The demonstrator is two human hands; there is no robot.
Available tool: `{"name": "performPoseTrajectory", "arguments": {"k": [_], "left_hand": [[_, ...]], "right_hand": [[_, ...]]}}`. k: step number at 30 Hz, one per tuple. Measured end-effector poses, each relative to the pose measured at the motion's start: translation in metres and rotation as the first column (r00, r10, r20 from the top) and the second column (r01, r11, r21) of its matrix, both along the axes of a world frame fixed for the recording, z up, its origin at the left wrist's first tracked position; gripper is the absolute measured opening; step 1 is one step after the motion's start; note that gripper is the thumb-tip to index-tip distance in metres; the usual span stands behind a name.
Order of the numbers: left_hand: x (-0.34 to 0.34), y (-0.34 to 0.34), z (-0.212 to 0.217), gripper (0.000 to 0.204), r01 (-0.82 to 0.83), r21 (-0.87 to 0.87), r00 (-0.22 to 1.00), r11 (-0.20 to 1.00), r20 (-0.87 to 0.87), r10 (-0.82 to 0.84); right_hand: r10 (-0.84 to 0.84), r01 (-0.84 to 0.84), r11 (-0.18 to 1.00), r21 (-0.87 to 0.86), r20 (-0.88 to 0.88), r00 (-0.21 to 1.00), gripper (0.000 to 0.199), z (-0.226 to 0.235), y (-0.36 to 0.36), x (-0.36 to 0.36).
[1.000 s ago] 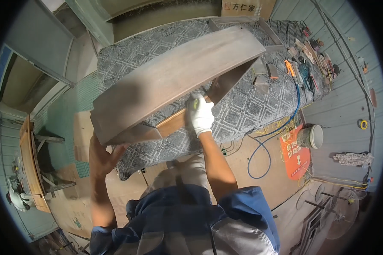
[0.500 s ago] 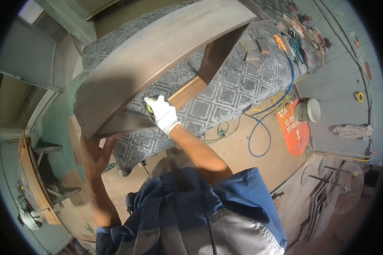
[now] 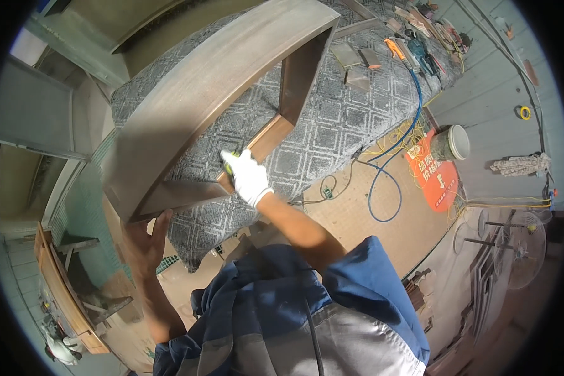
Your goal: The person sands wooden furniture components, including rectangular frames and curved panels, using an electric orbital sander held in a gloved hand.
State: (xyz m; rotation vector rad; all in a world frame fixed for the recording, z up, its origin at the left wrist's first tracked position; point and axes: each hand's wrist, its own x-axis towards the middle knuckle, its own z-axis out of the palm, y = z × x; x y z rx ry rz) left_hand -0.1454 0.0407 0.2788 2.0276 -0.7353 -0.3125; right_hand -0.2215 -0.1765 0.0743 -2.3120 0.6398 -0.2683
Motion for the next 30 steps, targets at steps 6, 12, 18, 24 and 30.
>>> {"name": "performPoseTrajectory", "arguments": {"k": [6,12,18,24,30], "left_hand": [[0.001,-0.003,0.004,0.059,0.029,-0.021,1.0,0.999,-0.003,-0.029],[-0.001,-0.004,0.003,0.059,0.029,0.015,0.999,0.999,0.029,-0.029],[0.004,-0.005,0.001,0.051,0.038,0.012,0.997,0.999,0.065,-0.038],[-0.004,-0.005,0.009,0.038,0.022,0.008,1.0,1.0,0.017,-0.022],[-0.006,-0.012,0.015,0.028,0.023,-0.083,0.999,0.996,0.029,-0.021]], "right_hand": [[0.114,-0.115,0.992,-0.052,-0.036,0.993,0.043,0.002,0.023,-0.009],[0.083,-0.083,0.995,-0.057,0.003,0.997,0.042,0.001,0.018,-0.004],[0.097,-0.097,0.995,0.007,-0.09,0.991,0.041,0.007,0.03,-0.029],[0.071,-0.073,0.995,-0.071,-0.033,0.997,0.037,-0.007,0.028,-0.006],[-0.162,0.16,0.987,-0.027,-0.101,0.982,0.037,-0.002,-0.044,0.013]]}}
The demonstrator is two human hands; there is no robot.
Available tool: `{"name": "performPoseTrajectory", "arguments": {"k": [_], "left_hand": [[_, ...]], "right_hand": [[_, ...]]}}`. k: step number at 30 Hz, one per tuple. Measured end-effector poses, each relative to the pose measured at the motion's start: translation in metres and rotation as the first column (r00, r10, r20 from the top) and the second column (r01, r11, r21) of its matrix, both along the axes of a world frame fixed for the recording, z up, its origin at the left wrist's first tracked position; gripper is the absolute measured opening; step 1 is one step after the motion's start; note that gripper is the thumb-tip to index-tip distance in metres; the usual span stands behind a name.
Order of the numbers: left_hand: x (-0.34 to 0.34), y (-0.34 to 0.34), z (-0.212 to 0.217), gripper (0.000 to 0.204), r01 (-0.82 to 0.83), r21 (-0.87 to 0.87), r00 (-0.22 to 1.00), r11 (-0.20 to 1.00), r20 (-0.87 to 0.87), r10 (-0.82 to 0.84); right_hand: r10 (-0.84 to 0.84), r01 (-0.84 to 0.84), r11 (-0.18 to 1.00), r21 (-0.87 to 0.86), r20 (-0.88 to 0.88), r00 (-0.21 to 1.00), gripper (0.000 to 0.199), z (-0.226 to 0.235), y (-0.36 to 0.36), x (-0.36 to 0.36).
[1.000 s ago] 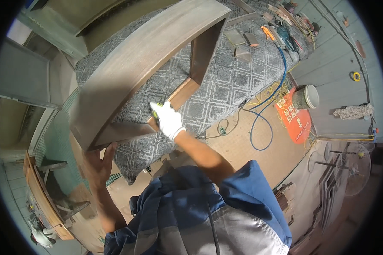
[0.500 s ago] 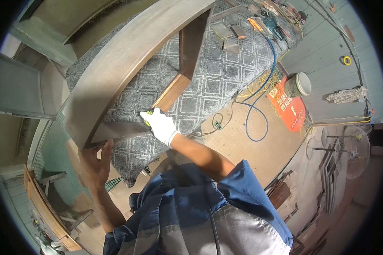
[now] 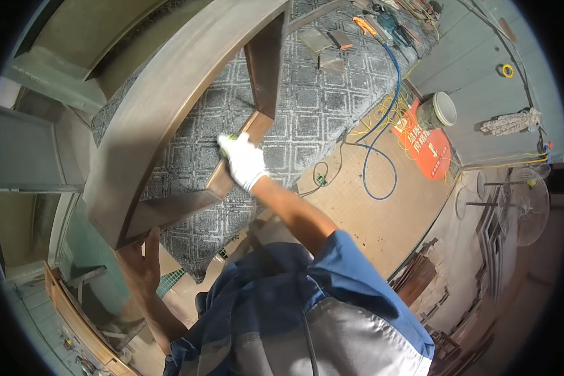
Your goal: The person sands wooden furniture components, including rectangular frames and curved panels, using an electric orbital sander held in a gloved hand.
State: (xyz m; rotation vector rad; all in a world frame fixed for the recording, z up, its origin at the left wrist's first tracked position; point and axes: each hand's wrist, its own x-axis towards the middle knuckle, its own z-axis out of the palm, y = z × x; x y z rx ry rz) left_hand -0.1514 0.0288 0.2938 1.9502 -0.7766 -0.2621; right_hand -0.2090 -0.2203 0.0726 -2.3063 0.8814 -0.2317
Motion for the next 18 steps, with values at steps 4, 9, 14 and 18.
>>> {"name": "performPoseTrajectory", "arguments": {"k": [4,9,14,18], "left_hand": [[0.0,-0.004,0.001,0.032,0.023,0.08,1.0,0.997,-0.007,-0.022],[-0.001,0.003,-0.001,0.035,-0.005,0.046,1.0,0.999,0.003,0.005],[0.0,0.011,-0.004,0.04,-0.052,0.06,0.996,0.997,0.073,0.047],[0.01,0.022,-0.006,0.051,0.024,0.308,0.994,0.951,0.092,-0.055]], "right_hand": [[-0.059,0.066,0.997,-0.032,0.184,0.981,0.038,-0.043,-0.035,-0.01],[0.144,-0.131,0.985,-0.113,0.12,0.982,0.037,-0.011,0.065,-0.018],[0.1,-0.099,0.995,-0.02,0.056,0.993,0.036,0.002,0.04,-0.015],[0.056,-0.058,0.997,-0.042,-0.045,0.997,0.034,-0.001,-0.05,-0.015]]}}
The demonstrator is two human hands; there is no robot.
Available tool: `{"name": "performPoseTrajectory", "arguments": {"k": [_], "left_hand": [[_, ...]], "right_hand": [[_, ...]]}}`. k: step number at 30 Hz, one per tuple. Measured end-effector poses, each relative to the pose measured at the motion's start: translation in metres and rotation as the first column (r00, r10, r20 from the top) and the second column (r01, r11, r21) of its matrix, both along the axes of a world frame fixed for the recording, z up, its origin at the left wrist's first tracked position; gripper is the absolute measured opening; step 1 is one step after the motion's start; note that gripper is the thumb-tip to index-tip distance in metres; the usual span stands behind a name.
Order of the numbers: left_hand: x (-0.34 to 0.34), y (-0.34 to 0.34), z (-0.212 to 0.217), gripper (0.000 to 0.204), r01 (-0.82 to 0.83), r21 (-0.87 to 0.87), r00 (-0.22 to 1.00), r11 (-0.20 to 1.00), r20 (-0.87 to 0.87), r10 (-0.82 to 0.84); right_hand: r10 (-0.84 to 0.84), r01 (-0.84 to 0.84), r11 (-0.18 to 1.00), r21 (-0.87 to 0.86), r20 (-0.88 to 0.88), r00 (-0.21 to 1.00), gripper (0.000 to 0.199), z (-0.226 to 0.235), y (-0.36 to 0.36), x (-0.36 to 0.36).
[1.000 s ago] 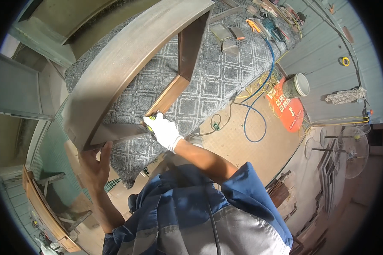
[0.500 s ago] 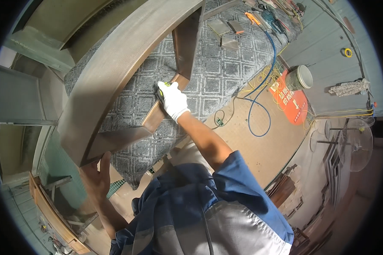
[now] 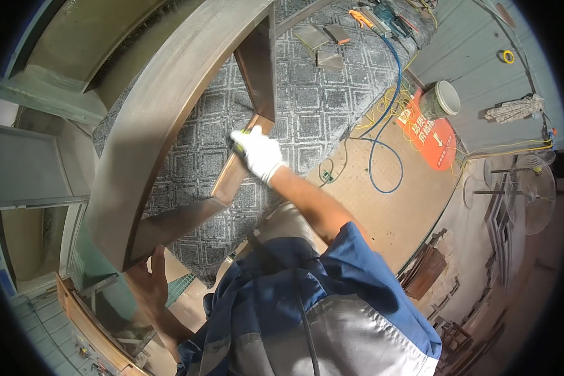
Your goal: The person sands wooden furniture components, including rectangular frames and curved panels, using an electric orbital sander held in a gloved hand.
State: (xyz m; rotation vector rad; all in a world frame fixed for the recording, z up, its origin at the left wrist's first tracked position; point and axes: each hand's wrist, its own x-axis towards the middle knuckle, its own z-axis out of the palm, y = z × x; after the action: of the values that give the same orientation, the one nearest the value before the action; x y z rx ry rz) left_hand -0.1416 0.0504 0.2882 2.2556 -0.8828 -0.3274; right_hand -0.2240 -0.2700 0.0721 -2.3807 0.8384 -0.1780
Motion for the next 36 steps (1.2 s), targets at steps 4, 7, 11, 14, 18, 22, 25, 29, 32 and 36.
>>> {"name": "performPoseTrajectory", "arguments": {"k": [4,7,11,14,18,22,25,29,32,36], "left_hand": [[-0.011,0.0,-0.004,0.062,-0.028,-0.007,0.997,1.0,0.076,0.028],[-0.023,-0.003,0.004,0.047,-0.199,0.003,0.974,0.98,0.113,0.197],[-0.023,-0.014,0.01,0.038,-0.231,0.02,0.95,0.973,0.221,0.221],[-0.043,-0.042,0.035,0.029,-0.401,0.075,0.915,0.913,-0.011,0.403],[-0.05,-0.053,0.066,0.048,-0.486,0.554,0.856,0.676,0.145,0.496],[-0.05,-0.045,0.062,0.055,-0.521,0.652,0.811,0.551,0.177,0.557],[-0.051,-0.035,0.053,0.057,-0.514,0.467,0.851,0.72,0.167,0.499],[-0.058,-0.041,0.065,0.06,-0.555,0.587,0.795,0.59,0.164,0.585],[-0.054,-0.043,0.063,0.068,-0.542,0.646,0.827,0.538,0.296,0.478],[-0.051,-0.038,0.059,0.073,-0.557,0.708,0.81,0.434,0.346,0.473]], "right_hand": [[-0.037,0.037,0.999,-0.002,0.116,0.993,0.029,-0.001,-0.021,0.0],[0.013,-0.045,0.959,0.28,0.113,0.994,0.03,0.0,0.026,0.009],[-0.216,0.235,0.876,0.422,-0.092,0.972,0.025,-0.009,0.039,0.032],[0.006,-0.002,0.999,-0.038,0.092,0.996,0.034,-0.009,-0.013,0.018],[0.002,0.006,0.996,-0.087,0.09,0.996,0.03,0.0,-0.036,0.003],[-0.144,0.145,0.989,0.01,-0.071,0.987,0.027,-0.028,-0.046,0.016],[-0.105,0.078,0.987,-0.142,-0.197,0.975,0.025,-0.003,-0.056,0.02],[0.156,-0.201,0.969,-0.144,-0.274,0.949,0.023,0.069,-0.078,0.026],[0.111,-0.135,0.986,-0.095,-0.223,0.968,0.032,-0.002,-0.061,0.021],[-0.125,0.129,0.989,0.068,-0.055,0.991,0.064,-0.03,-0.029,0.02]]}}
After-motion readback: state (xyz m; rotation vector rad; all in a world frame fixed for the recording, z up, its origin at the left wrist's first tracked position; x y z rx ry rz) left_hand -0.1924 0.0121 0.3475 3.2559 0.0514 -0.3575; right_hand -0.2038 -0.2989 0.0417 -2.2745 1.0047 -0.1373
